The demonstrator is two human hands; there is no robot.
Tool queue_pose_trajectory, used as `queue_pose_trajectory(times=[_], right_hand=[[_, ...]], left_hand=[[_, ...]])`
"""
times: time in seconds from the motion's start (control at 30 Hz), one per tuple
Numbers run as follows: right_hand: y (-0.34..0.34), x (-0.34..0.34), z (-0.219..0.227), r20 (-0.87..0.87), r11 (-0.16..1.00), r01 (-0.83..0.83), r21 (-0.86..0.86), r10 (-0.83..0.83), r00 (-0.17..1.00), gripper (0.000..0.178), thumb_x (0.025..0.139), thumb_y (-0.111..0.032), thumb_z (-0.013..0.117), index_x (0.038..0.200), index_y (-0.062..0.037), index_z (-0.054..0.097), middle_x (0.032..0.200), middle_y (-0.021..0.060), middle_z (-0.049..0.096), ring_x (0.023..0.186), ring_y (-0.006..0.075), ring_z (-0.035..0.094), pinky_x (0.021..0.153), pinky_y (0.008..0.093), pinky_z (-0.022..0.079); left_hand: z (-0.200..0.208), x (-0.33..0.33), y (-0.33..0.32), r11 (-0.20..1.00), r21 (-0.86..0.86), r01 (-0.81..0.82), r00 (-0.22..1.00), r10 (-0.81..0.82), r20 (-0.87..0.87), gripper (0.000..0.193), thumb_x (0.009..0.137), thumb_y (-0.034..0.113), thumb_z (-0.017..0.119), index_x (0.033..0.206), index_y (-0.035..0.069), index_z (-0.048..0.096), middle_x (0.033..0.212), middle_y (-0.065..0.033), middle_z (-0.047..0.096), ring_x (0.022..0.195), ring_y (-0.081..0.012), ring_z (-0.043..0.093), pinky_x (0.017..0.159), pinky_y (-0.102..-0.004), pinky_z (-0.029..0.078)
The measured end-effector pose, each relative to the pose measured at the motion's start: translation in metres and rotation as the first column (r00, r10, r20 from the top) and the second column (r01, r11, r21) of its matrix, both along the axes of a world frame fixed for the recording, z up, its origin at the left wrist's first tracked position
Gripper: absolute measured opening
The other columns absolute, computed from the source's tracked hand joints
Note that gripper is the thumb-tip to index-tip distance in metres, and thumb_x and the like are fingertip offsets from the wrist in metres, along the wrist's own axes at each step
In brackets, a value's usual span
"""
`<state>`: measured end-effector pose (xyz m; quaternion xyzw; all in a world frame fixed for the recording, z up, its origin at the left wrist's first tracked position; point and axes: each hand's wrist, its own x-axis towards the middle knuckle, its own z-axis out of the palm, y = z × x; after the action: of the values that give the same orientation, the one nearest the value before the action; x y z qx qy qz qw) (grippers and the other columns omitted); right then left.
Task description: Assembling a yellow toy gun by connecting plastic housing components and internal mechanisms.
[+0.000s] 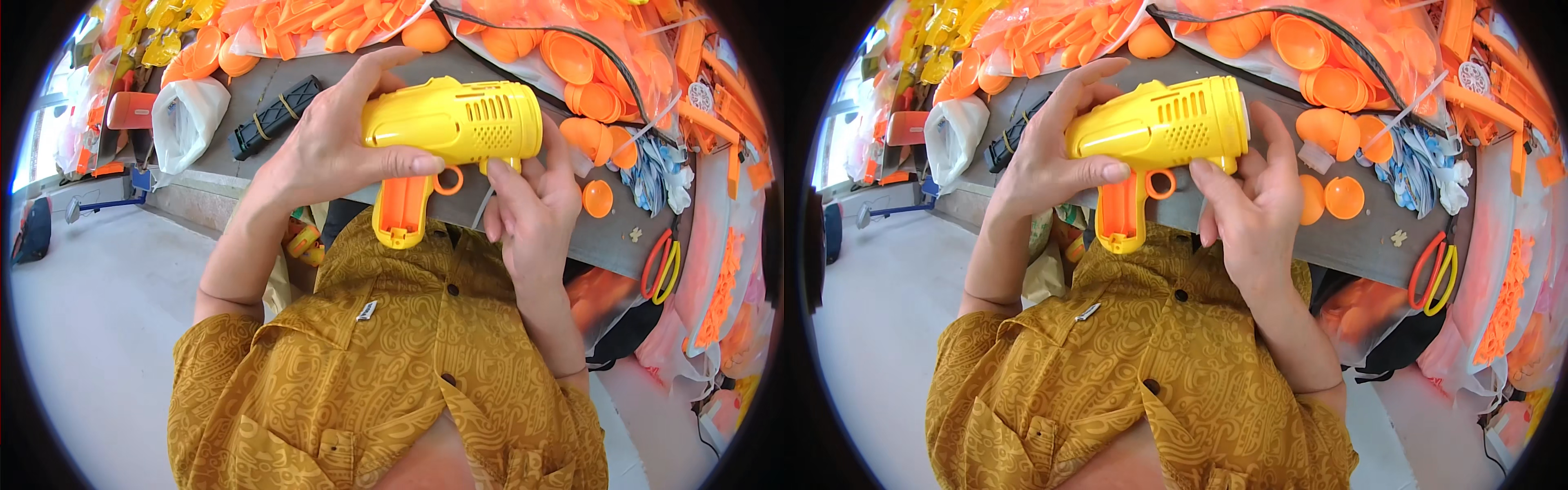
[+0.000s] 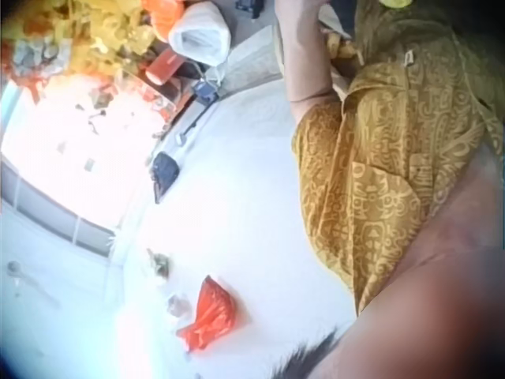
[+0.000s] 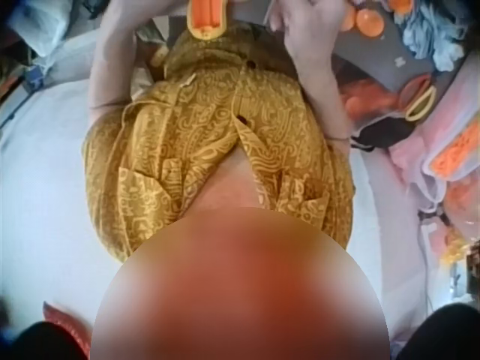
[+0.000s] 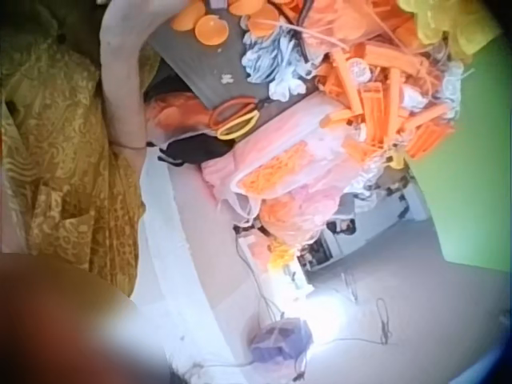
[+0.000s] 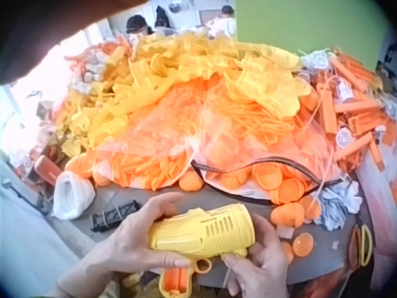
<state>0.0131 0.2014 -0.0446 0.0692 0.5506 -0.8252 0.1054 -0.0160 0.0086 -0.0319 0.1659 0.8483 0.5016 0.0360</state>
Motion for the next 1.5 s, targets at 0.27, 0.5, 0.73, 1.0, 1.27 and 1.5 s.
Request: queue_pose_trajectory(times=[0.27,0.5,0.73,1.0,1.27,1.5], right_hand=[[0.012,0.024,0.017,-0.217,0.996,-0.087,-0.007,0.084,0.973,0.075,0.071,0.011,0.055,0.131,0.0001,0.011,0.101,0.0159,0.053,0.067,0.0132,0.056,0.052,0.0194,0.044],[0.015,0.03,0.016,-0.344,0.991,-0.135,-0.012,0.123,0.931,0.083,0.068,0.002,0.061,0.133,-0.0002,0.01,0.108,0.0153,0.051,0.083,0.0173,0.056,0.066,0.0245,0.045],[0.031,0.011,0.022,-0.414,0.881,-0.294,0.371,0.441,0.796,0.099,0.055,-0.017,0.08,0.13,0.0015,0.018,0.111,0.0131,0.049,0.1,0.021,0.051,0.086,0.0305,0.038],[0.012,0.018,0.031,-0.406,0.868,-0.406,0.285,0.493,0.769,0.098,0.045,-0.016,0.085,0.123,0.0039,0.028,0.115,0.0161,0.044,0.106,0.0231,0.047,0.09,0.0326,0.037],[0.002,0.016,0.02,-0.665,0.91,-0.154,0.385,0.389,0.638,0.083,0.051,-0.013,0.081,0.116,0.0049,0.033,0.102,0.0203,0.05,0.089,0.0259,0.054,0.076,0.0321,0.044],[-0.001,0.016,0.013,-0.726,0.927,-0.091,0.365,0.344,0.595,0.079,0.051,-0.013,0.081,0.113,0.0055,0.035,0.101,0.0211,0.05,0.086,0.0277,0.054,0.074,0.0325,0.045]], left_hand=[[0.038,0.005,-0.003,0.964,-0.125,0.234,0.958,-0.206,0.201,0.069,0.041,0.028,0.079,0.097,-0.003,0.052,0.076,-0.0078,0.059,0.067,-0.013,0.057,0.064,-0.0262,0.045],[0.043,0.026,-0.003,0.971,-0.123,0.207,0.971,-0.219,-0.092,0.053,0.045,0.023,0.076,0.087,0.0,0.052,0.072,-0.0093,0.057,0.061,-0.023,0.057,0.055,-0.0286,0.044],[0.045,0.032,-0.007,0.961,-0.205,0.187,0.939,-0.236,-0.252,0.049,0.049,0.02,0.073,0.086,-0.001,0.051,0.069,-0.0101,0.053,0.055,-0.027,0.053,0.048,-0.0316,0.042],[0.037,0.036,-0.01,0.951,-0.209,0.226,0.907,-0.284,-0.312,0.053,0.048,0.02,0.074,0.088,-0.004,0.051,0.068,-0.0114,0.053,0.053,-0.024,0.052,0.046,-0.03,0.041],[0.023,0.039,-0.013,0.951,-0.211,0.227,0.858,-0.298,-0.42,0.054,0.05,0.021,0.073,0.09,-0.007,0.051,0.069,-0.0132,0.055,0.053,-0.0225,0.053,0.047,-0.0294,0.042],[0.019,0.036,-0.015,0.943,-0.234,0.236,0.826,-0.322,-0.463,0.055,0.052,0.023,0.073,0.091,-0.008,0.051,0.073,-0.0151,0.057,0.056,-0.0235,0.056,0.049,-0.0302,0.044]])
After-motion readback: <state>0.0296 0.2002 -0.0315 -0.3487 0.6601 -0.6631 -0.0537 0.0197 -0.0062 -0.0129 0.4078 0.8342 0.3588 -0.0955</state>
